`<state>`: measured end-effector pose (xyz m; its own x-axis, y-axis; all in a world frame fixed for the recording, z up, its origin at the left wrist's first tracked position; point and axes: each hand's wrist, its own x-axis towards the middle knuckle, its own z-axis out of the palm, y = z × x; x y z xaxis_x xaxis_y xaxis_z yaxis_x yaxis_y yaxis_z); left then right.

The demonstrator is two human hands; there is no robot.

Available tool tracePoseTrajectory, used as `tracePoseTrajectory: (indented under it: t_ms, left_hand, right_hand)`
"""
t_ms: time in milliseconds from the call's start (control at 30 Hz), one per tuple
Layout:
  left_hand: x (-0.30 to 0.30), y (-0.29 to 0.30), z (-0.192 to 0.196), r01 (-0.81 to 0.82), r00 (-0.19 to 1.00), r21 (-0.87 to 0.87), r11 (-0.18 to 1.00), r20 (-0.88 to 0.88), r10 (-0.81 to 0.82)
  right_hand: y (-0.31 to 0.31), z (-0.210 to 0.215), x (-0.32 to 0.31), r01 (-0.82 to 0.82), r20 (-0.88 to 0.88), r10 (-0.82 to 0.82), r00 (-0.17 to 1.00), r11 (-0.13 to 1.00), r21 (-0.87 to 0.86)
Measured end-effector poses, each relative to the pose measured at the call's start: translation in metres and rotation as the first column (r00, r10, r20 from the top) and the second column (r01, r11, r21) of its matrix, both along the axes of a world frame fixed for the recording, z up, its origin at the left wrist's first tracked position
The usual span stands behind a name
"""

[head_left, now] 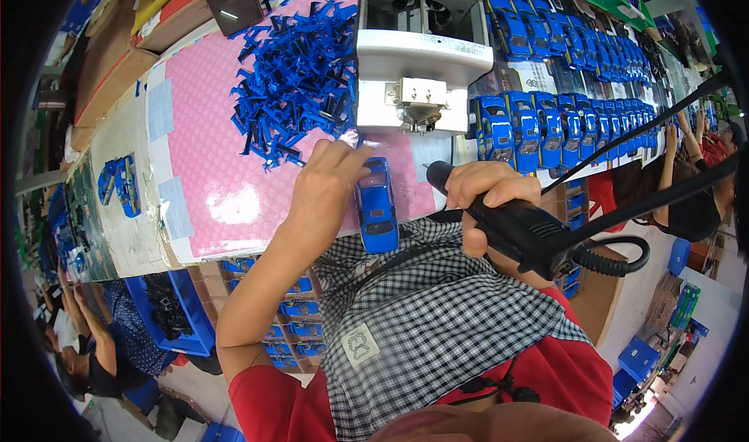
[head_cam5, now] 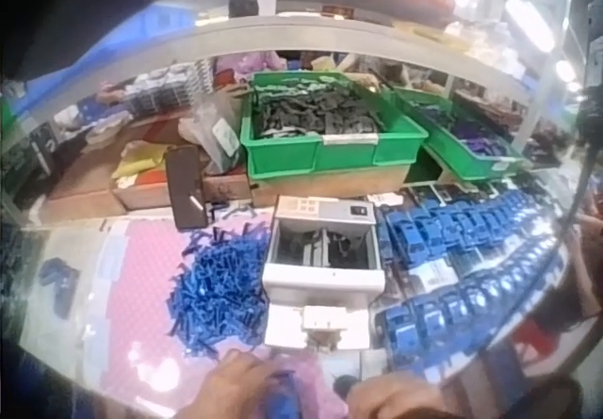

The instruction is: The person assembles small toy car models by hand at a factory workbench, using an electric screwdriver to attach plastic parts to toy car shells.

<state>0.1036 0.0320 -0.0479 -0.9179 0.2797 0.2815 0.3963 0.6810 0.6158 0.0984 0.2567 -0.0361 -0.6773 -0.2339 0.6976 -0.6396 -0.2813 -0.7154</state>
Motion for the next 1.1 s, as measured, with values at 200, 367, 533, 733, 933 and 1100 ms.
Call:
tracePoseTrajectory:
  t_ms: [200, 367, 533, 733, 933, 1100]
  left_hand:
    - [-0.008, 0.000, 0.003, 0.063, 0.998, -0.046, 0.997, 0.013, -0.062]
    - [-0.006, 0.003, 0.001, 0.030, 1.000, -0.065, 0.997, 0.000, -0.030]
    - [-0.005, 0.007, 0.003, 0.011, 0.998, -0.045, 0.999, 0.059, -0.009]
    - [0.000, 0.008, -0.001, -0.007, 1.000, 0.015, 1.000, 0.005, 0.007]
    - [-0.005, 0.009, -0.003, 0.013, 0.999, -0.056, 0.998, 0.034, -0.011]
    - [-0.001, 0.010, -0.001, 0.020, 0.998, -0.117, 0.993, 0.055, -0.013]
  right_hand:
    - [0.006, 0.008, 0.002, 0.007, -0.011, -0.007, 1.000, 0.996, 0.087]
    - [0.008, 0.003, 0.004, 0.021, 0.010, -0.022, 1.000, 0.996, 0.085]
    - [0.010, -0.004, 0.007, 0.046, -0.006, -0.045, 0.999, 0.997, 0.063]
    - [0.009, 0.001, 0.007, 0.027, 0.010, -0.028, 1.000, 0.994, 0.108]
    - [0.007, 0.001, 0.009, 0.052, 0.011, -0.054, 0.998, 0.990, 0.131]
    - [0.007, -0.002, 0.010, 0.040, 0.000, -0.041, 0.999, 0.995, 0.087]
